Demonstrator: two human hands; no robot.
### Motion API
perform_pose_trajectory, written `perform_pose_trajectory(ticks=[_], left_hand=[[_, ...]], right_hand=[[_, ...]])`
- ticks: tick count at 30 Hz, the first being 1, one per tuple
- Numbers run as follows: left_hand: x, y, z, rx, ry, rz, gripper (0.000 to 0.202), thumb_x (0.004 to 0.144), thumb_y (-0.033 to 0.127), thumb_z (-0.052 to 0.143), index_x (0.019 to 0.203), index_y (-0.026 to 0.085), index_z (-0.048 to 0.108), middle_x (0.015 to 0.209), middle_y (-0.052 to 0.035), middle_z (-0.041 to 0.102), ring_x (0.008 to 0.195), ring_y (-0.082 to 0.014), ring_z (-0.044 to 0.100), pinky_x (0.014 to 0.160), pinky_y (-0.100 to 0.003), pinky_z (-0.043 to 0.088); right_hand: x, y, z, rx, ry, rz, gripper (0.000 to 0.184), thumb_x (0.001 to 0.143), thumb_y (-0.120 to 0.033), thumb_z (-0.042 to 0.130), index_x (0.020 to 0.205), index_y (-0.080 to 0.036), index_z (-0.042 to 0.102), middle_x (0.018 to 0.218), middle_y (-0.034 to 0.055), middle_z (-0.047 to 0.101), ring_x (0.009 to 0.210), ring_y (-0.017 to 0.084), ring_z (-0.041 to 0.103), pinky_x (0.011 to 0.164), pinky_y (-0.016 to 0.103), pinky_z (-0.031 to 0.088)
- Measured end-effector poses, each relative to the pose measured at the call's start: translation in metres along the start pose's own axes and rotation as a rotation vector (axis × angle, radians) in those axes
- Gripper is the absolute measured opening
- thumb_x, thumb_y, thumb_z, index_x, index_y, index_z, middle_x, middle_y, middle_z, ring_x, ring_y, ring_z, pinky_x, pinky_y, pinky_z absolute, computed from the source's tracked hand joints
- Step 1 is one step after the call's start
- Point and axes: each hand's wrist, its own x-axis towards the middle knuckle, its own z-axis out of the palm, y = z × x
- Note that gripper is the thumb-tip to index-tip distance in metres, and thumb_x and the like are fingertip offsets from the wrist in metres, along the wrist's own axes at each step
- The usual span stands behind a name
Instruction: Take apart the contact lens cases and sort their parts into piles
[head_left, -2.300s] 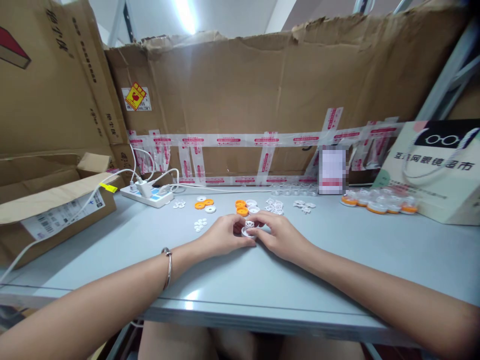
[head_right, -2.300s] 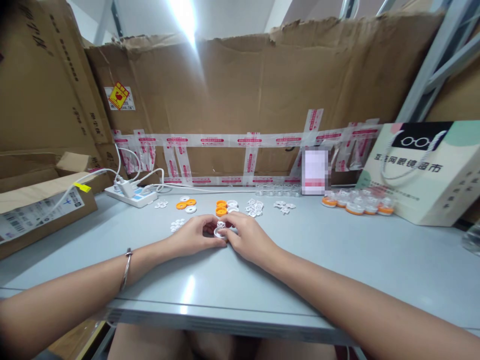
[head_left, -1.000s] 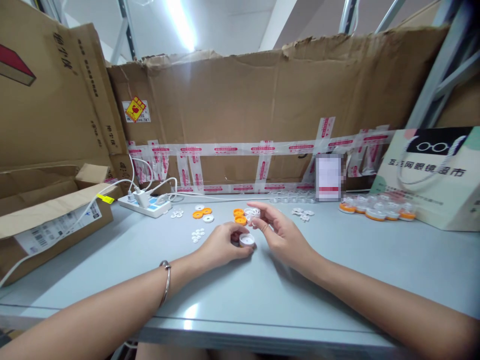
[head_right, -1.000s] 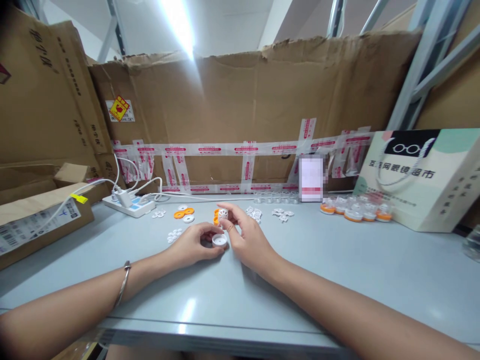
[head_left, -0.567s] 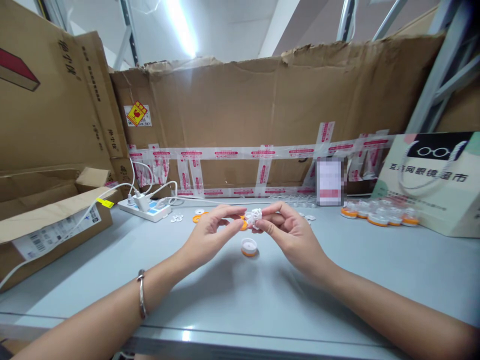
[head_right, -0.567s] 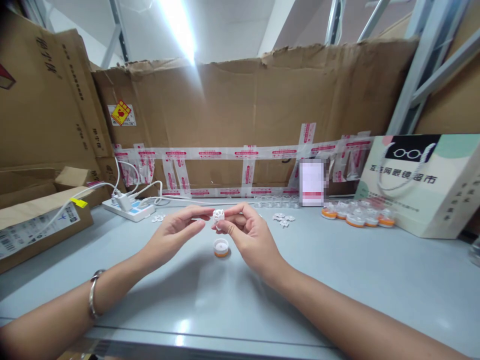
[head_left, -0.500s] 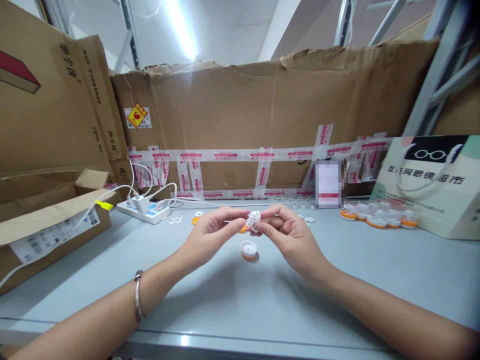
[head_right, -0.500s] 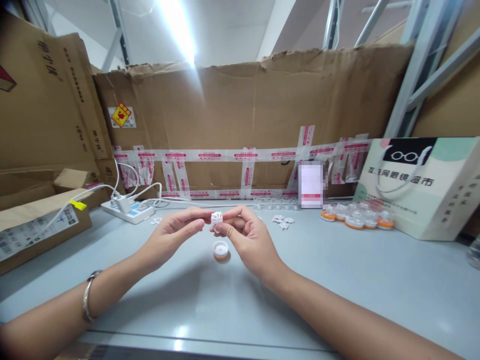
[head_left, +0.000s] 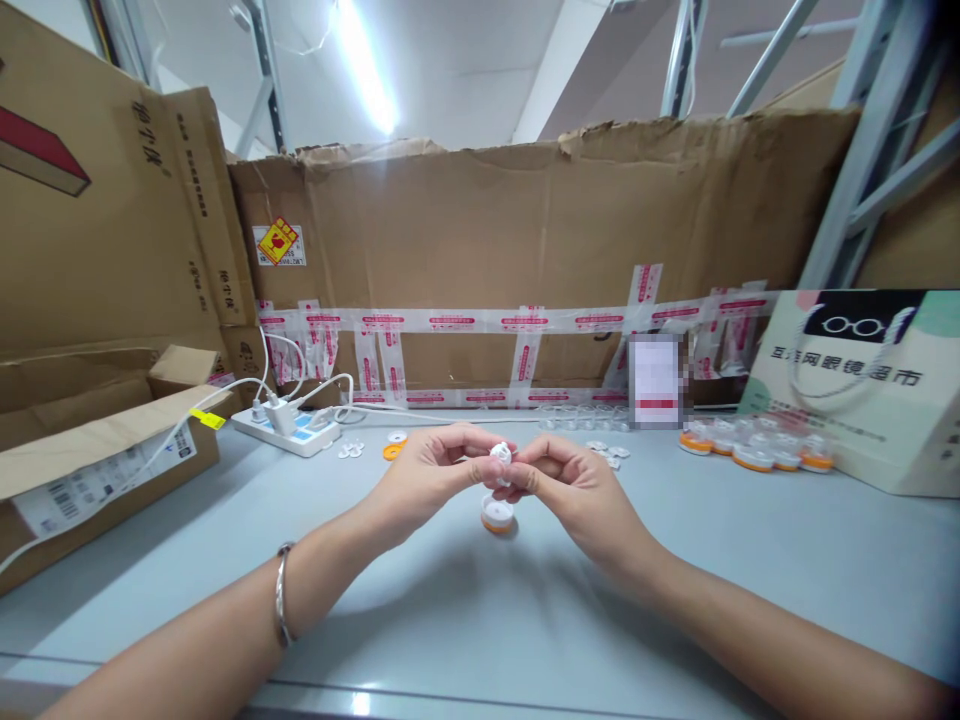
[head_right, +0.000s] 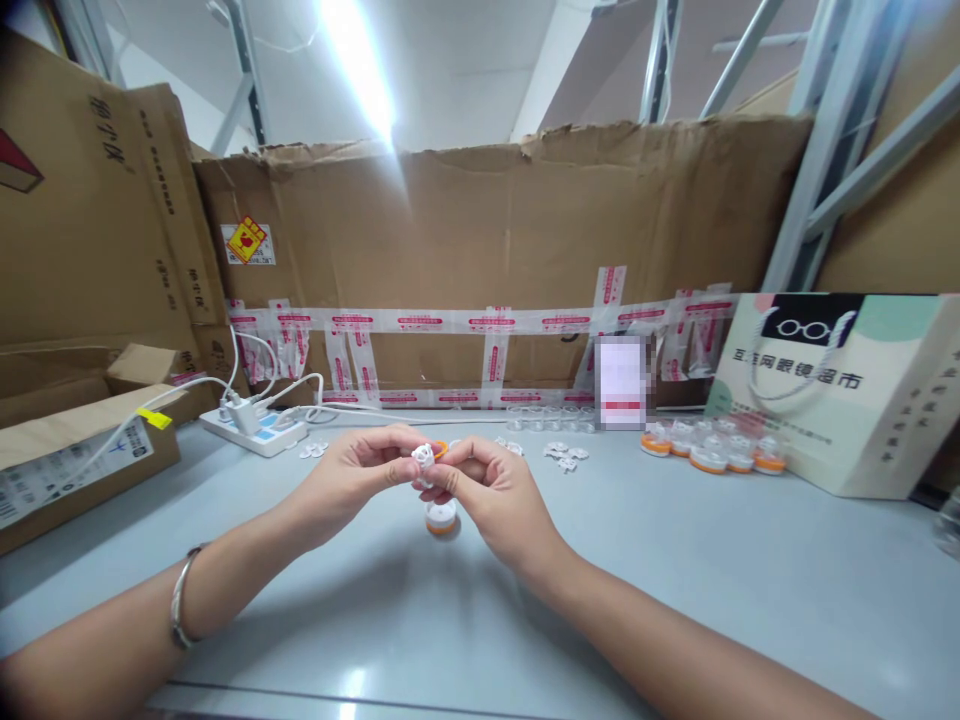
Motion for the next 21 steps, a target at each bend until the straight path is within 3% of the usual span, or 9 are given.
perform_pose_trajectory(ticks=[4, 12, 17, 21], left_hand=[[-0.004, -0.002, 0.000, 0.069, 0.061, 0.085, 0.014, 0.071, 0.020, 0.065, 0.082, 0.012, 0.062, 0.081, -0.0039, 0.064, 0.074, -0.0137, 0.060, 0.071, -0.028, 0.051], [-0.009, -0.008, -0.001, 0.550, 0.152, 0.415, 0.018, 0.074, 0.016, 0.062, 0.091, 0.015, 0.064, 0.083, -0.0028, 0.068, 0.073, -0.0125, 0.064, 0.069, -0.022, 0.054], [-0.009, -0.012, 0.001, 0.648, 0.190, 0.436, 0.015, 0.075, 0.017, 0.061, 0.091, 0.017, 0.063, 0.082, -0.0012, 0.068, 0.071, -0.0111, 0.064, 0.069, -0.021, 0.054], [-0.010, -0.014, 0.002, 0.728, 0.202, 0.430, 0.010, 0.076, 0.018, 0.061, 0.085, 0.016, 0.063, 0.077, -0.0008, 0.067, 0.068, -0.0107, 0.063, 0.065, -0.021, 0.053]], right_hand=[[0.000, -0.002, -0.002, -0.065, 0.006, 0.014, 0.021, 0.066, -0.037, 0.068, 0.068, -0.016, 0.064, 0.063, 0.0014, 0.067, 0.060, 0.013, 0.062, 0.062, 0.027, 0.050], [-0.002, -0.001, -0.006, -0.166, -0.024, -0.030, 0.019, 0.071, -0.035, 0.063, 0.082, -0.021, 0.069, 0.073, 0.0017, 0.070, 0.068, 0.014, 0.063, 0.065, 0.028, 0.052], [-0.004, -0.001, -0.006, -0.200, -0.023, -0.066, 0.020, 0.071, -0.032, 0.063, 0.087, -0.022, 0.069, 0.084, 0.0030, 0.071, 0.075, 0.017, 0.065, 0.066, 0.030, 0.054], [-0.005, 0.001, -0.006, -0.240, -0.051, -0.077, 0.024, 0.073, -0.032, 0.062, 0.094, -0.022, 0.068, 0.080, 0.0027, 0.071, 0.076, 0.018, 0.066, 0.068, 0.031, 0.055]])
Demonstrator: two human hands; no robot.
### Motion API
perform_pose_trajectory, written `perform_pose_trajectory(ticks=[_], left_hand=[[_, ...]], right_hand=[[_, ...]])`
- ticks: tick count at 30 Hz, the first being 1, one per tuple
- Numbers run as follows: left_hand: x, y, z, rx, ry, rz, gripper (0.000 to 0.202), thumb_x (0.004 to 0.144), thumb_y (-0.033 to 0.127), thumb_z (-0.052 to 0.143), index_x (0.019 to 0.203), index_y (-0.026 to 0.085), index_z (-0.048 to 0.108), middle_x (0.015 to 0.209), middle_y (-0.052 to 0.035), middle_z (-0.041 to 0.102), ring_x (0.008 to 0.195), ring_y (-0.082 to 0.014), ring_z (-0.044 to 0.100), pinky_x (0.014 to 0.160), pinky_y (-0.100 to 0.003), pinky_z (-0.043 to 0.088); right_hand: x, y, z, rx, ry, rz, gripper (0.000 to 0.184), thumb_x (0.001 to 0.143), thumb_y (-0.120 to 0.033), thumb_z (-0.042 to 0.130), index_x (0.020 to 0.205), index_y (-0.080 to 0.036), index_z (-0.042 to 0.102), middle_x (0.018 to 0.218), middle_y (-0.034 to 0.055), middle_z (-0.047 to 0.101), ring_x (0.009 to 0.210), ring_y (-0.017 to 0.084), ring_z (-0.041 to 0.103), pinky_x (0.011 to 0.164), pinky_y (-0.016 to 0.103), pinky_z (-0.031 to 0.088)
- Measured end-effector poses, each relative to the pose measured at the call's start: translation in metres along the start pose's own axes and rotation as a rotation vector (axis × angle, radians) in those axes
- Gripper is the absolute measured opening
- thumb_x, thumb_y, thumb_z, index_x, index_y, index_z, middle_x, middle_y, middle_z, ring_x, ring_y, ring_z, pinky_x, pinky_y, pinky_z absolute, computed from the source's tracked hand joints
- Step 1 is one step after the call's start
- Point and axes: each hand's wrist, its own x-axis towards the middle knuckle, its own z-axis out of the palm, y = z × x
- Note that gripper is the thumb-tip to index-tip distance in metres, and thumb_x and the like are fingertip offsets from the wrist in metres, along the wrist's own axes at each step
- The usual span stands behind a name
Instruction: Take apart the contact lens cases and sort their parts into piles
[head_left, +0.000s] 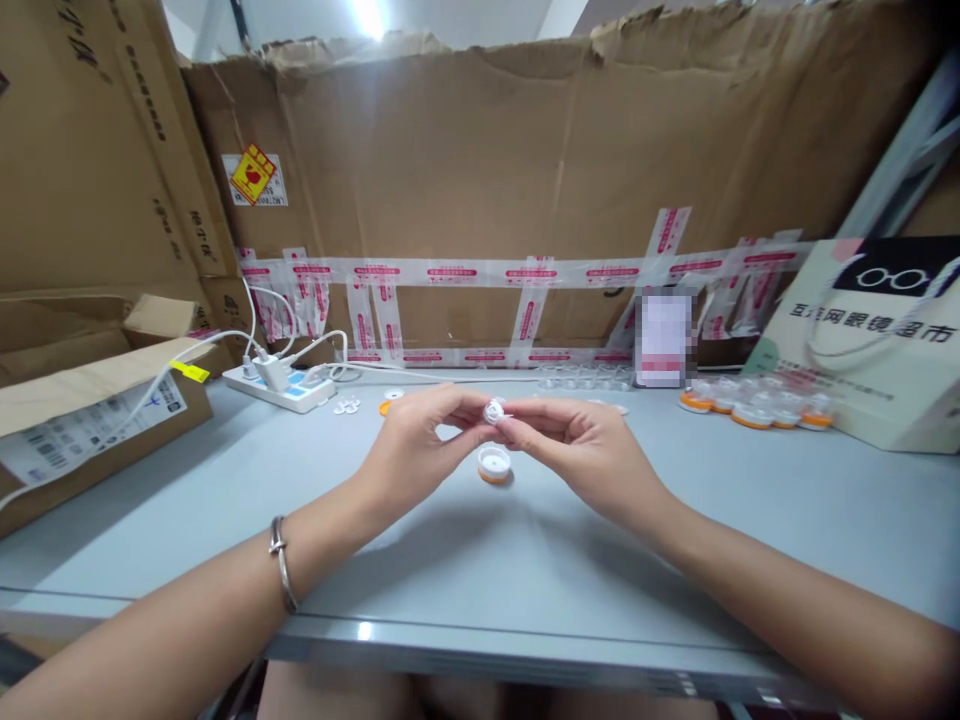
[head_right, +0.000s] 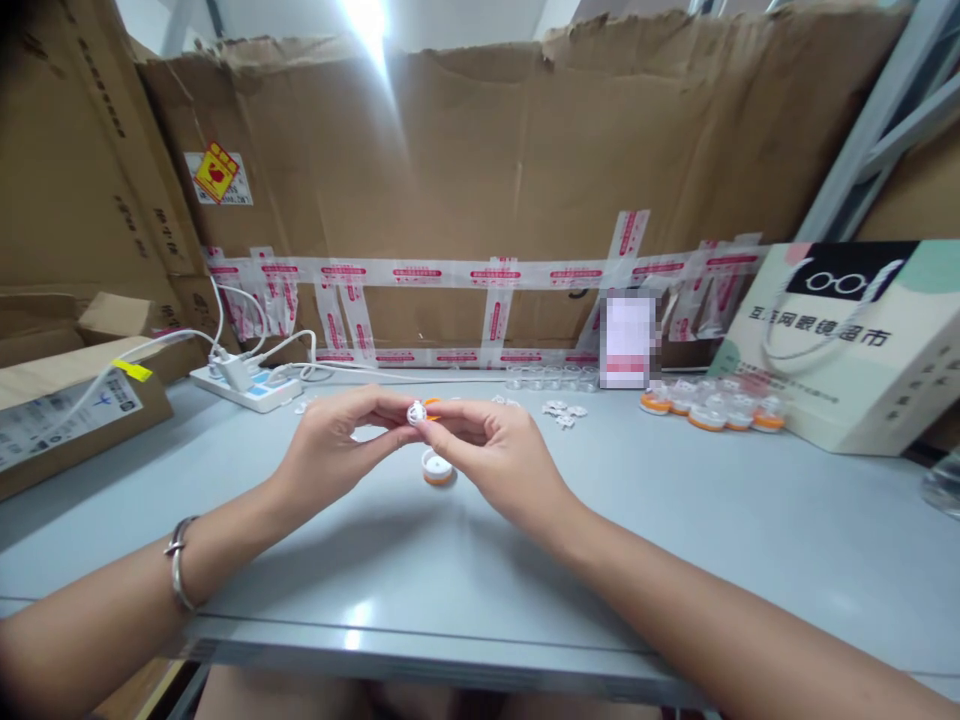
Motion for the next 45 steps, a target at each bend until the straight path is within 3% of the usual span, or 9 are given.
perform_pose_trajectory(ticks=[4, 13, 20, 28, 37, 45], left_hand=[[-0.002, -0.001, 0.003, 0.095, 0.009, 0.036, 0.006, 0.075, 0.016, 0.061, 0.080, 0.016, 0.062, 0.073, -0.0007, 0.066, 0.065, -0.0102, 0.061, 0.061, -0.021, 0.050], [-0.005, -0.006, 0.012, 0.141, -0.018, 0.071, 0.005, 0.074, 0.011, 0.058, 0.073, 0.015, 0.060, 0.068, 0.0000, 0.063, 0.062, -0.0097, 0.058, 0.057, -0.020, 0.047], [-0.007, -0.009, 0.012, 0.219, -0.033, 0.144, 0.005, 0.078, 0.013, 0.056, 0.076, 0.016, 0.060, 0.068, 0.0004, 0.062, 0.063, -0.0091, 0.056, 0.058, -0.020, 0.043], [-0.008, -0.010, 0.014, 0.335, -0.057, 0.187, 0.008, 0.076, 0.010, 0.056, 0.078, 0.016, 0.060, 0.070, -0.0006, 0.061, 0.062, -0.0104, 0.055, 0.057, -0.020, 0.042], [-0.008, -0.012, 0.017, 0.325, -0.077, 0.145, 0.008, 0.075, 0.009, 0.055, 0.076, 0.015, 0.059, 0.071, -0.0015, 0.061, 0.065, -0.0117, 0.056, 0.059, -0.022, 0.043], [-0.006, -0.015, 0.013, 0.215, -0.089, 0.097, 0.005, 0.077, 0.011, 0.055, 0.076, 0.016, 0.056, 0.072, 0.0002, 0.059, 0.066, -0.0099, 0.054, 0.061, -0.021, 0.044]], right_hand=[[-0.001, 0.001, 0.002, -0.060, -0.021, 0.000, 0.026, 0.076, -0.026, 0.056, 0.100, -0.021, 0.066, 0.072, 0.0011, 0.069, 0.068, 0.015, 0.065, 0.069, 0.031, 0.055], [0.000, 0.001, 0.005, -0.221, 0.006, 0.012, 0.028, 0.069, -0.014, 0.054, 0.093, -0.018, 0.067, 0.066, -0.0011, 0.068, 0.066, 0.014, 0.064, 0.063, 0.026, 0.054], [0.007, 0.010, -0.002, -0.129, -0.026, 0.005, 0.019, 0.073, -0.026, 0.055, 0.081, -0.015, 0.068, 0.077, 0.0040, 0.069, 0.073, 0.016, 0.064, 0.069, 0.029, 0.052], [0.009, 0.008, 0.000, -0.338, 0.020, 0.001, 0.015, 0.069, -0.024, 0.055, 0.067, -0.015, 0.068, 0.067, 0.0019, 0.067, 0.065, 0.016, 0.061, 0.059, 0.025, 0.048], [0.012, 0.022, 0.001, -0.150, 0.009, 0.064, 0.015, 0.070, -0.024, 0.055, 0.064, -0.014, 0.065, 0.062, 0.0012, 0.064, 0.063, 0.014, 0.062, 0.064, 0.028, 0.053], [0.017, 0.017, 0.000, 0.138, -0.020, 0.353, 0.011, 0.069, -0.023, 0.062, 0.074, -0.013, 0.062, 0.063, 0.0011, 0.067, 0.062, 0.011, 0.064, 0.067, 0.025, 0.053]])
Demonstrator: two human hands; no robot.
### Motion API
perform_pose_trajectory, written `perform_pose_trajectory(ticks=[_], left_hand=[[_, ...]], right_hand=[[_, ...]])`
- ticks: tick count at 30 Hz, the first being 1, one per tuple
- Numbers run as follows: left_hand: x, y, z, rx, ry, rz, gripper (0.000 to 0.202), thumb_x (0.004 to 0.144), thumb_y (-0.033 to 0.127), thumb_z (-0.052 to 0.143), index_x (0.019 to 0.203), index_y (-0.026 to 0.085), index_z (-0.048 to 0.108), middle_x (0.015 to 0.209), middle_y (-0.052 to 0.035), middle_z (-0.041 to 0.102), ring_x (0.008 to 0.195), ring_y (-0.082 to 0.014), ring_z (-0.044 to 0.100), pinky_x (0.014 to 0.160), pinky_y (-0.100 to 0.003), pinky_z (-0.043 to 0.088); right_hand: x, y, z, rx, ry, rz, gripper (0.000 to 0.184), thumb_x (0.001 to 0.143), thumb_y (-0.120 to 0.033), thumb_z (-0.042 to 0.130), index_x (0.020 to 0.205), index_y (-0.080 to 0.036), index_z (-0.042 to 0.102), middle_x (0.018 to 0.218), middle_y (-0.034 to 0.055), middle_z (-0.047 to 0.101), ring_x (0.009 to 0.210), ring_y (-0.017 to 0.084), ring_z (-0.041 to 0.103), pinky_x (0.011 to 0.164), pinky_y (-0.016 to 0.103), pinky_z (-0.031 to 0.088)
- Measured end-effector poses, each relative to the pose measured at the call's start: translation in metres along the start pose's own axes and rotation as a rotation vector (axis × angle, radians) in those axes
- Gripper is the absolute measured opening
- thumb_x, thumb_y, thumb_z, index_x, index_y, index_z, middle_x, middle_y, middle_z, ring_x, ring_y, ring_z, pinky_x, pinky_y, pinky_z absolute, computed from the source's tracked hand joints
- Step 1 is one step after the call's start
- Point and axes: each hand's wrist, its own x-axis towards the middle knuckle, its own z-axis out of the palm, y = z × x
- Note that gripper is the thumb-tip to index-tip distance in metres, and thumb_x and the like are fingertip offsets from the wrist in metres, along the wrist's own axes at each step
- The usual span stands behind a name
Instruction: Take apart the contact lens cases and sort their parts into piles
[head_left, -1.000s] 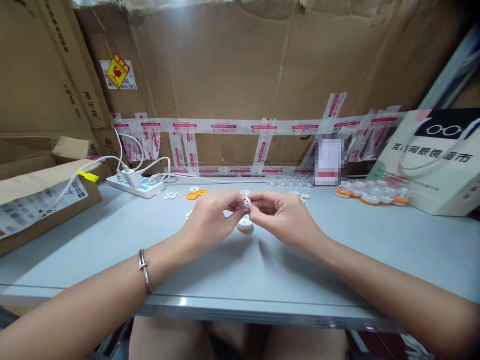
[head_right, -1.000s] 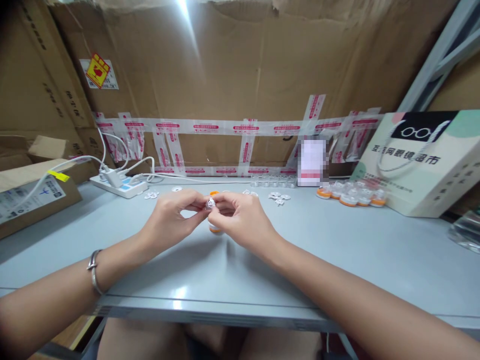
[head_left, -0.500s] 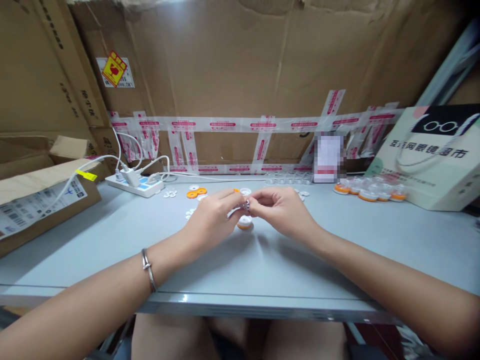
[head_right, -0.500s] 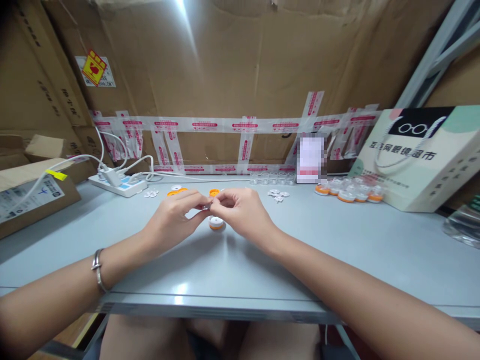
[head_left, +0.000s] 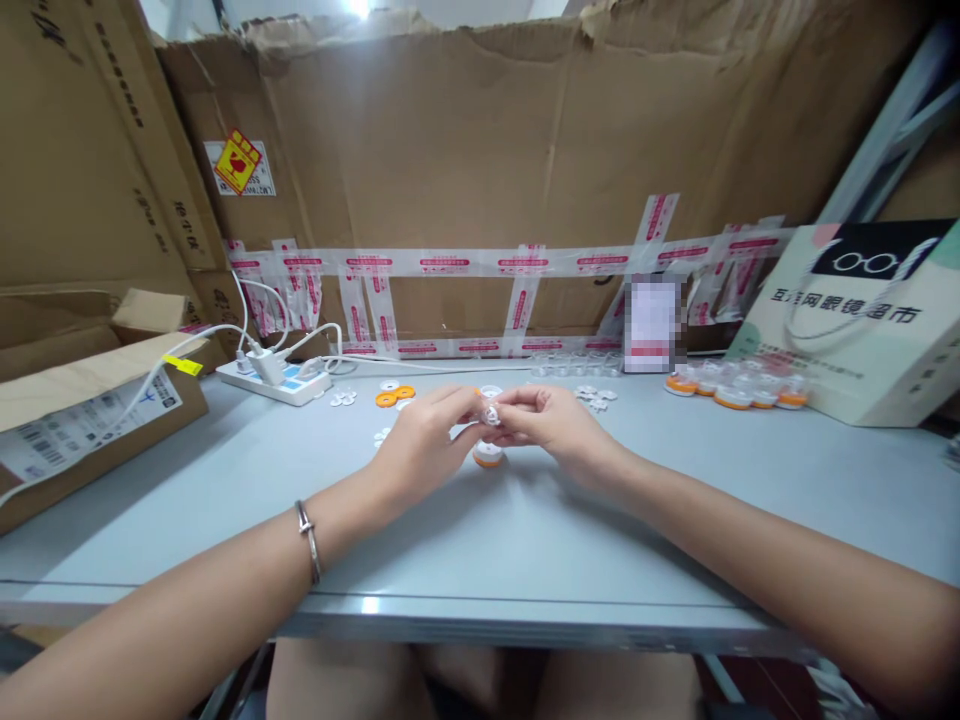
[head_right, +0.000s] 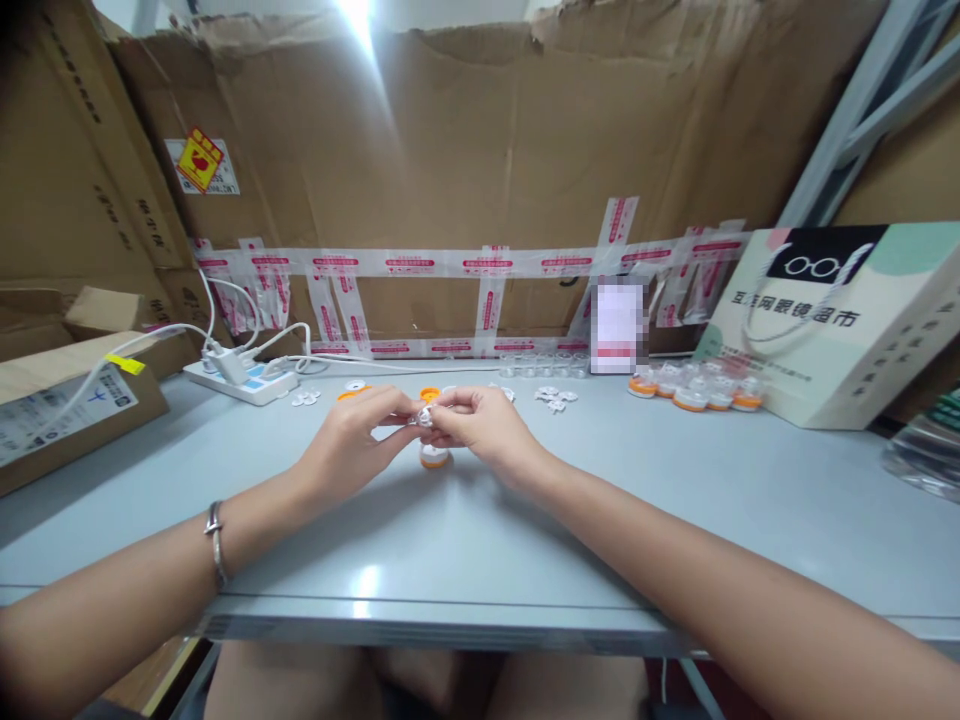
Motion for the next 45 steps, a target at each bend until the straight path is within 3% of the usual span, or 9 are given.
perform_pose_trajectory(ticks=[4, 8, 12, 14, 18, 30, 38, 41, 45], left_hand=[[0.001, 0.000, 0.000, -0.060, 0.000, -0.013, 0.006, 0.076, 0.010, 0.056, 0.078, 0.016, 0.056, 0.073, 0.0001, 0.058, 0.069, -0.0101, 0.054, 0.064, -0.023, 0.047], [0.002, 0.001, -0.003, -0.210, 0.152, -0.137, 0.005, 0.076, 0.018, 0.058, 0.079, 0.015, 0.055, 0.076, -0.0011, 0.056, 0.071, -0.0100, 0.056, 0.067, -0.023, 0.053], [0.005, -0.002, -0.008, -0.294, 0.204, -0.251, 0.010, 0.075, 0.022, 0.059, 0.082, 0.015, 0.057, 0.080, -0.0022, 0.060, 0.074, -0.0099, 0.059, 0.070, -0.023, 0.055], [0.005, -0.005, -0.008, -0.308, 0.195, -0.278, 0.012, 0.076, 0.022, 0.058, 0.086, 0.015, 0.059, 0.084, -0.0031, 0.062, 0.075, -0.0103, 0.060, 0.071, -0.024, 0.055], [0.006, -0.008, -0.008, -0.328, 0.180, -0.314, 0.017, 0.078, 0.024, 0.055, 0.091, 0.015, 0.062, 0.088, -0.0044, 0.065, 0.076, -0.0112, 0.061, 0.073, -0.024, 0.055], [0.006, -0.008, -0.010, -0.322, 0.165, -0.311, 0.022, 0.080, 0.026, 0.052, 0.096, 0.016, 0.064, 0.094, -0.0052, 0.066, 0.081, -0.0130, 0.062, 0.073, -0.023, 0.054], [0.007, -0.008, -0.011, -0.285, 0.161, -0.352, 0.024, 0.081, 0.025, 0.051, 0.101, 0.017, 0.063, 0.093, -0.0065, 0.060, 0.082, -0.0120, 0.059, 0.068, -0.021, 0.051], [0.008, -0.007, -0.012, -0.381, 0.155, -0.399, 0.022, 0.080, 0.025, 0.053, 0.096, 0.016, 0.064, 0.093, -0.0061, 0.061, 0.082, -0.0124, 0.060, 0.072, -0.023, 0.052], [0.009, -0.006, -0.011, -0.586, 0.132, -0.495, 0.020, 0.077, 0.025, 0.056, 0.093, 0.014, 0.061, 0.089, -0.0059, 0.065, 0.078, -0.0133, 0.062, 0.073, -0.026, 0.053]], right_hand=[[0.001, -0.001, -0.001, 0.080, -0.067, 0.136, 0.007, 0.072, -0.021, 0.060, 0.071, -0.013, 0.060, 0.061, 0.0024, 0.067, 0.060, 0.009, 0.064, 0.065, 0.020, 0.053], [0.010, -0.003, -0.017, 0.082, 0.033, 0.070, 0.009, 0.072, -0.023, 0.061, 0.071, -0.014, 0.059, 0.068, 0.0046, 0.068, 0.062, 0.010, 0.064, 0.065, 0.020, 0.053], [0.028, -0.004, -0.058, -0.179, 0.315, -0.202, 0.016, 0.068, -0.026, 0.066, 0.076, -0.015, 0.058, 0.063, 0.0029, 0.066, 0.060, 0.012, 0.063, 0.063, 0.025, 0.053], [0.035, 0.000, -0.080, -0.345, 0.366, -0.144, 0.017, 0.068, -0.025, 0.065, 0.078, -0.016, 0.055, 0.059, 0.0018, 0.065, 0.055, 0.012, 0.062, 0.058, 0.026, 0.052], [0.044, 0.016, -0.105, -0.772, 0.260, 0.011, 0.009, 0.070, -0.023, 0.060, 0.070, -0.017, 0.053, 0.057, 0.0021, 0.064, 0.052, 0.013, 0.061, 0.053, 0.024, 0.048], [0.047, 0.024, -0.103, -0.946, 0.224, 0.066, 0.007, 0.065, -0.016, 0.060, 0.062, -0.019, 0.054, 0.049, -0.0004, 0.062, 0.047, 0.013, 0.058, 0.049, 0.023, 0.041], [0.042, 0.009, -0.100, -0.898, 0.291, 0.005, 0.012, 0.076, -0.029, 0.050, 0.071, -0.018, 0.053, 0.056, 0.0013, 0.063, 0.052, 0.013, 0.058, 0.052, 0.022, 0.042], [0.037, 0.002, -0.095, -0.822, 0.317, -0.058, 0.016, 0.077, -0.033, 0.048, 0.070, -0.018, 0.052, 0.058, 0.0011, 0.062, 0.052, 0.012, 0.057, 0.054, 0.023, 0.042], [0.028, -0.003, -0.076, -0.668, 0.209, -0.148, 0.020, 0.076, -0.037, 0.051, 0.072, -0.017, 0.053, 0.061, 0.0007, 0.060, 0.056, 0.012, 0.056, 0.058, 0.024, 0.043]])
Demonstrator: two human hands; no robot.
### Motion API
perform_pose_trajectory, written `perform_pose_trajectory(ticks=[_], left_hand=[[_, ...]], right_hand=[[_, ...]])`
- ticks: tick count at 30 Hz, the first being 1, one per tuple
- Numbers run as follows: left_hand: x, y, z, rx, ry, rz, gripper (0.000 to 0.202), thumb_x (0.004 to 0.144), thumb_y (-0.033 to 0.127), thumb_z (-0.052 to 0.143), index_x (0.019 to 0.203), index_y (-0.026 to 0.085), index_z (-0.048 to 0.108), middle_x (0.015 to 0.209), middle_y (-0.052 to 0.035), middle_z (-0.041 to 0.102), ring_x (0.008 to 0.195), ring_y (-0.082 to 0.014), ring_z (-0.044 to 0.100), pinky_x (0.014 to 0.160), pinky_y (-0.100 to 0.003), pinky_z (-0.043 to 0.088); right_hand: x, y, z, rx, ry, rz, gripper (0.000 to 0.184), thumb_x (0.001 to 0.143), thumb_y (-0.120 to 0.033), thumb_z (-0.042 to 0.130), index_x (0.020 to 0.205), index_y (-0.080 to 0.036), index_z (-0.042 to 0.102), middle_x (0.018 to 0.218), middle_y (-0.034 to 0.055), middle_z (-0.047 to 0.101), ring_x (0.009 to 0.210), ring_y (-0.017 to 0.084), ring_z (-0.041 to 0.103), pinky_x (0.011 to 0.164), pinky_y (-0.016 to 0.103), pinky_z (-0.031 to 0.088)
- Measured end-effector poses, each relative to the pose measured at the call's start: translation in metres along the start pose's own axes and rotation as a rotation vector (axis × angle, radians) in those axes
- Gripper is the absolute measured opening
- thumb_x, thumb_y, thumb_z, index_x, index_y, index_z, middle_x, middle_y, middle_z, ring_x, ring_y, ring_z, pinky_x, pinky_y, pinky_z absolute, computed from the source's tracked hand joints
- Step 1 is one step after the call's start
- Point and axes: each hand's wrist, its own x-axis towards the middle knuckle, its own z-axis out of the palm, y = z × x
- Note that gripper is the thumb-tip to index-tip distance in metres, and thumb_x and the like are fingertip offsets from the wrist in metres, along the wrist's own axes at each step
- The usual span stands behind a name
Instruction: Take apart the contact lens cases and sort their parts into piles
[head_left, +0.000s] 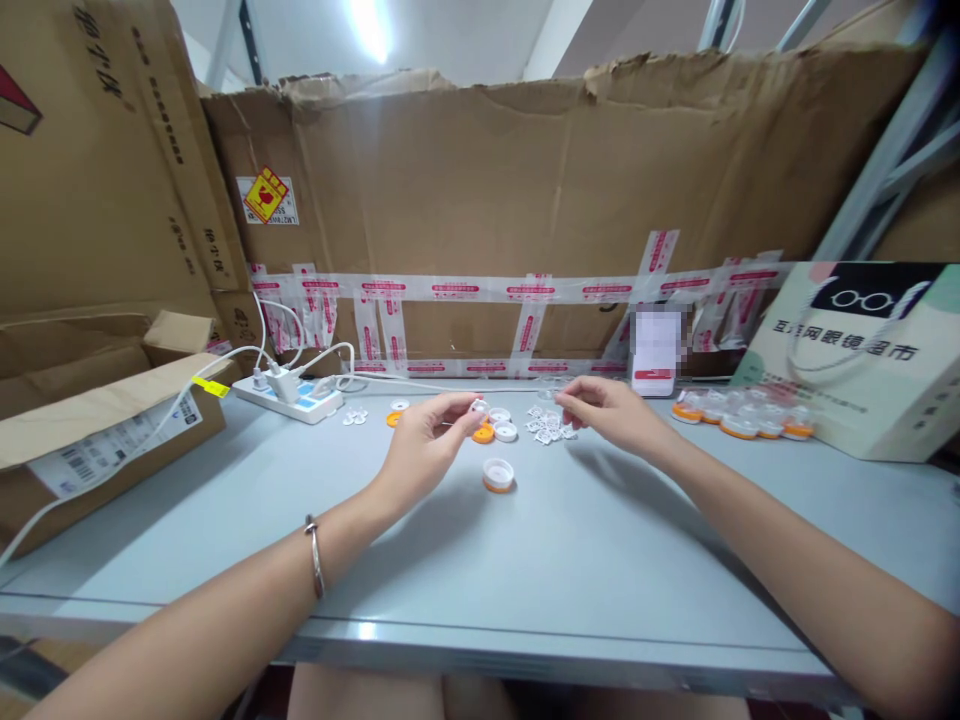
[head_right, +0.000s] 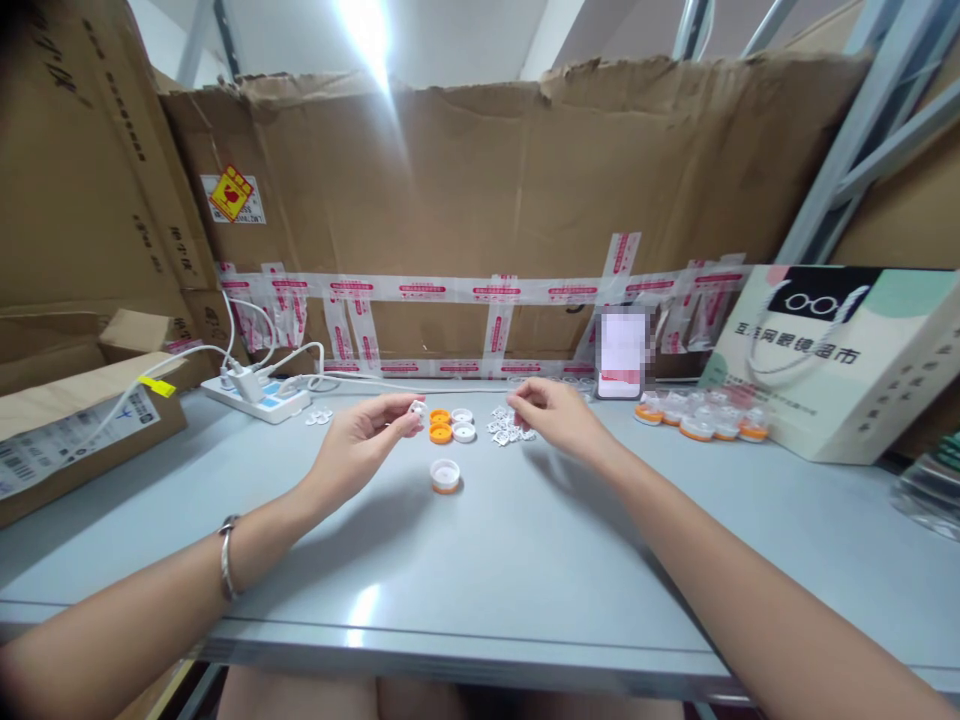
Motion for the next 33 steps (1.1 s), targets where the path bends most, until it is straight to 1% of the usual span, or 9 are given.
perform_pose_trajectory(ticks=[4, 7, 12, 15, 18, 22, 24, 30, 33], left_hand=[[-0.001, 0.001, 0.001, -0.084, -0.015, -0.043, 0.021, 0.076, 0.023, 0.059, 0.094, 0.014, 0.054, 0.079, -0.0033, 0.064, 0.074, -0.0128, 0.063, 0.070, -0.026, 0.052], [-0.002, 0.002, 0.002, -0.094, -0.031, -0.050, 0.017, 0.075, 0.024, 0.060, 0.085, 0.015, 0.049, 0.074, -0.0016, 0.063, 0.072, -0.0123, 0.062, 0.068, -0.025, 0.050], [-0.002, 0.003, 0.003, -0.077, -0.092, -0.066, 0.014, 0.074, 0.024, 0.061, 0.075, 0.013, 0.052, 0.073, -0.0018, 0.062, 0.071, -0.0123, 0.061, 0.066, -0.024, 0.049], [-0.002, 0.003, 0.003, -0.073, -0.103, -0.041, 0.013, 0.074, 0.025, 0.061, 0.076, 0.014, 0.054, 0.072, -0.0017, 0.063, 0.070, -0.0127, 0.062, 0.064, -0.023, 0.049], [-0.002, 0.005, 0.000, 0.010, -0.085, 0.041, 0.012, 0.076, 0.026, 0.059, 0.078, 0.014, 0.058, 0.074, -0.0026, 0.064, 0.069, -0.0134, 0.062, 0.064, -0.025, 0.050], [-0.004, 0.007, -0.004, 0.332, -0.044, 0.318, 0.009, 0.078, 0.021, 0.057, 0.084, 0.017, 0.064, 0.079, -0.0023, 0.065, 0.073, -0.0128, 0.060, 0.069, -0.026, 0.049], [-0.005, 0.008, -0.005, 0.441, -0.040, 0.407, 0.015, 0.077, 0.017, 0.058, 0.090, 0.020, 0.063, 0.083, -0.0018, 0.065, 0.076, -0.0130, 0.058, 0.070, -0.026, 0.048], [-0.001, 0.005, -0.010, 0.512, 0.045, 0.414, 0.014, 0.077, 0.019, 0.058, 0.090, 0.020, 0.063, 0.084, -0.0022, 0.065, 0.077, -0.0137, 0.058, 0.068, -0.026, 0.047], [0.000, 0.005, -0.011, 0.535, 0.032, 0.418, 0.014, 0.078, 0.018, 0.058, 0.091, 0.021, 0.063, 0.082, -0.0019, 0.065, 0.075, -0.0135, 0.059, 0.067, -0.026, 0.047]], right_hand=[[-0.013, -0.016, 0.013, 0.134, -0.110, -0.073, 0.023, 0.075, -0.038, 0.053, 0.076, -0.016, 0.055, 0.068, 0.0022, 0.061, 0.064, 0.013, 0.058, 0.064, 0.027, 0.045], [-0.023, -0.028, 0.021, 0.211, -0.159, -0.095, 0.024, 0.075, -0.038, 0.054, 0.080, -0.015, 0.058, 0.074, 0.0038, 0.064, 0.068, 0.013, 0.059, 0.067, 0.028, 0.047], [-0.033, -0.047, 0.033, 0.416, -0.244, -0.139, 0.029, 0.075, -0.038, 0.057, 0.095, -0.017, 0.059, 0.085, 0.0045, 0.067, 0.078, 0.014, 0.062, 0.074, 0.030, 0.048], [-0.036, -0.055, 0.039, 0.493, -0.263, -0.146, 0.027, 0.074, -0.036, 0.059, 0.095, -0.018, 0.059, 0.085, 0.0040, 0.068, 0.083, 0.015, 0.063, 0.078, 0.031, 0.048], [-0.035, -0.059, 0.043, 0.527, -0.255, -0.127, 0.024, 0.074, -0.035, 0.060, 0.089, -0.017, 0.059, 0.084, 0.0043, 0.067, 0.080, 0.014, 0.063, 0.077, 0.031, 0.049], [-0.033, -0.062, 0.044, 0.565, -0.196, -0.077, 0.022, 0.070, -0.035, 0.064, 0.081, -0.016, 0.059, 0.079, 0.0041, 0.067, 0.074, 0.014, 0.063, 0.075, 0.031, 0.050], [-0.032, -0.065, 0.044, 0.603, -0.183, -0.062, 0.022, 0.068, -0.034, 0.065, 0.078, -0.016, 0.059, 0.080, 0.0043, 0.067, 0.075, 0.014, 0.064, 0.075, 0.031, 0.049], [-0.025, -0.070, 0.051, 0.681, -0.179, -0.050, 0.025, 0.064, -0.034, 0.070, 0.074, -0.015, 0.057, 0.076, 0.0030, 0.067, 0.072, 0.016, 0.064, 0.072, 0.032, 0.048], [-0.023, -0.068, 0.055, 0.706, -0.177, -0.063, 0.025, 0.064, -0.035, 0.069, 0.076, -0.016, 0.059, 0.076, 0.0029, 0.067, 0.072, 0.015, 0.064, 0.072, 0.032, 0.048]])
